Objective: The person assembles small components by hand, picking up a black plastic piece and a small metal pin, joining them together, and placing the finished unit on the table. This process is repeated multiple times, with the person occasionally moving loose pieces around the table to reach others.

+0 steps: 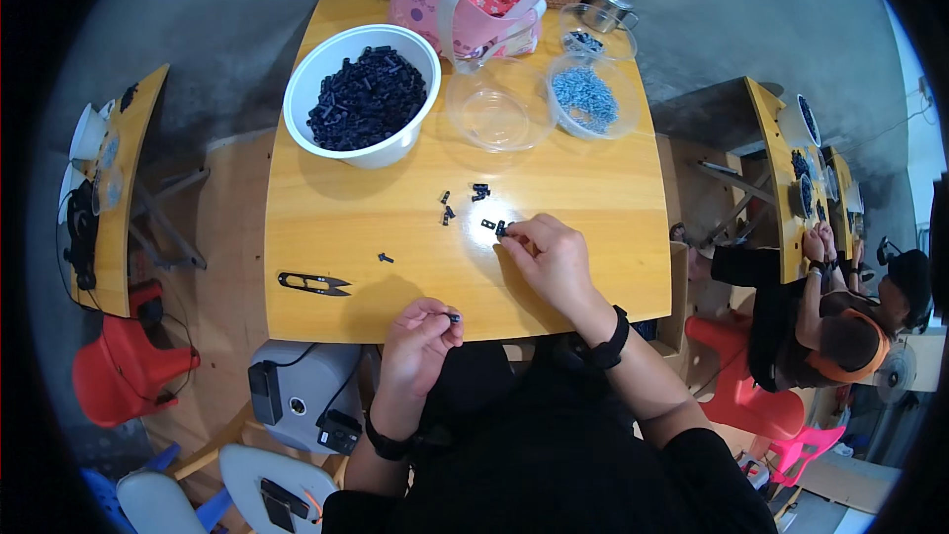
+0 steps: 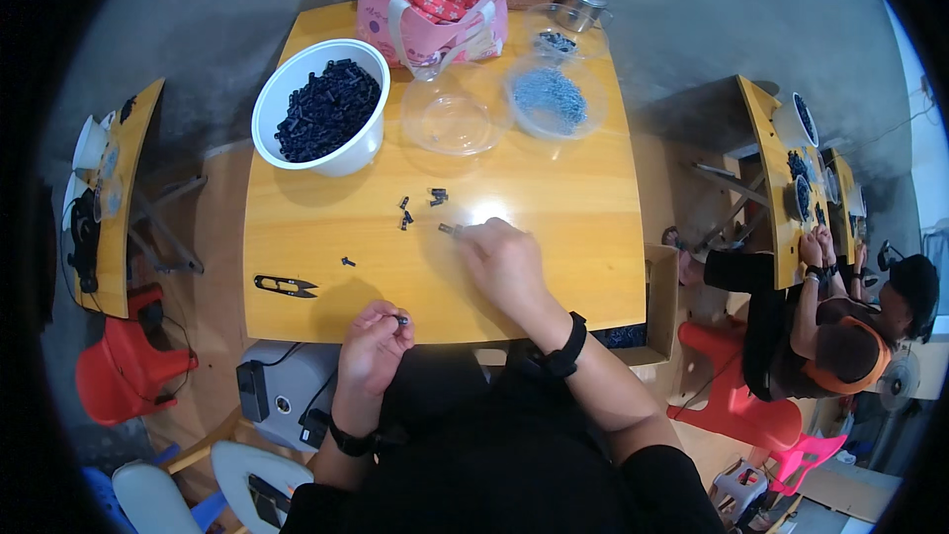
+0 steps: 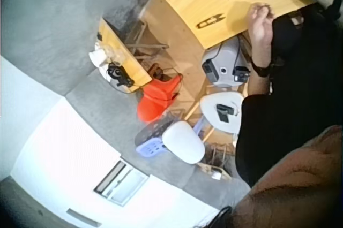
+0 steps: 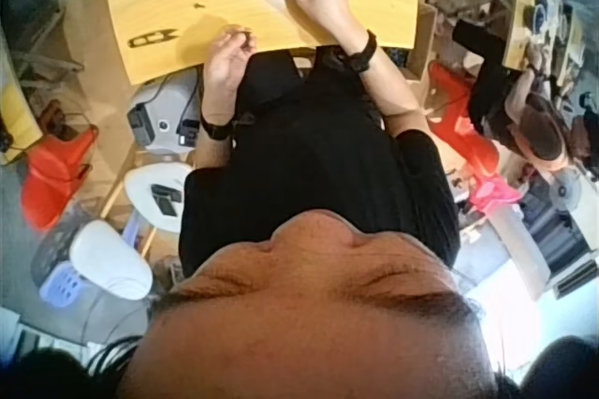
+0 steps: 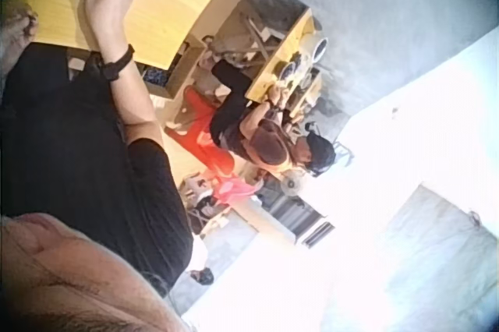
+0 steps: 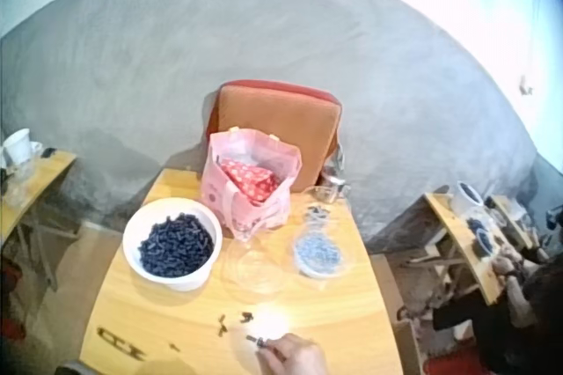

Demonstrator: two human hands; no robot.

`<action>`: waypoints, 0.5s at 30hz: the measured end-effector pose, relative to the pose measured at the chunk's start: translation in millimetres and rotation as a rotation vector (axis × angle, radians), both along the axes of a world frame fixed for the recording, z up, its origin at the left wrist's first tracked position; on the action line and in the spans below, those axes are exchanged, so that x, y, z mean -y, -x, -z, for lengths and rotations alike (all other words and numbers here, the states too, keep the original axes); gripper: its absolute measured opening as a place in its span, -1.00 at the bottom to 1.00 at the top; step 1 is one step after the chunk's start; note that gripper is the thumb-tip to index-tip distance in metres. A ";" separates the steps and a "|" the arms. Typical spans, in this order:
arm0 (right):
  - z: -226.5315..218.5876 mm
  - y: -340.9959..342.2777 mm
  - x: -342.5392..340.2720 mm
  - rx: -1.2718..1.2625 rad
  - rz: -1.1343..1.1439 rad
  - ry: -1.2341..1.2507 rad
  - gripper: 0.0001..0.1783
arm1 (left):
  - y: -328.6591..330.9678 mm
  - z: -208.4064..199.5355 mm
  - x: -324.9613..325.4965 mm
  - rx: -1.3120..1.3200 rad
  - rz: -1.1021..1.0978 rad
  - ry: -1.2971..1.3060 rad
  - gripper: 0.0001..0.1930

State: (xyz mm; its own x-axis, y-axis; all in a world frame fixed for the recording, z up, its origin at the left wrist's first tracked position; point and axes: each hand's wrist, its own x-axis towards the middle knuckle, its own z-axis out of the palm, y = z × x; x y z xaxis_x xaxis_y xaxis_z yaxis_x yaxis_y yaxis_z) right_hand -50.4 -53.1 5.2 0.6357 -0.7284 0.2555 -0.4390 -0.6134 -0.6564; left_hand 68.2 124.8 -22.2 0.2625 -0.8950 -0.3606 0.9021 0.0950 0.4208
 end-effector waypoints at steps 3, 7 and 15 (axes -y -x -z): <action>-4.3 -26.7 3.8 -0.006 -0.019 0.076 -0.91 | -4.3 1.4 -0.7 0.021 0.026 -0.011 -0.87; 0.3 -61.8 2.2 -0.047 -0.045 0.075 -0.92 | -9.9 -3.5 -1.9 0.066 0.019 -0.015 -0.84; 10.2 -77.3 2.5 -0.096 -0.048 0.040 -0.90 | -22.6 -7.1 0.9 0.068 -0.026 -0.042 -0.83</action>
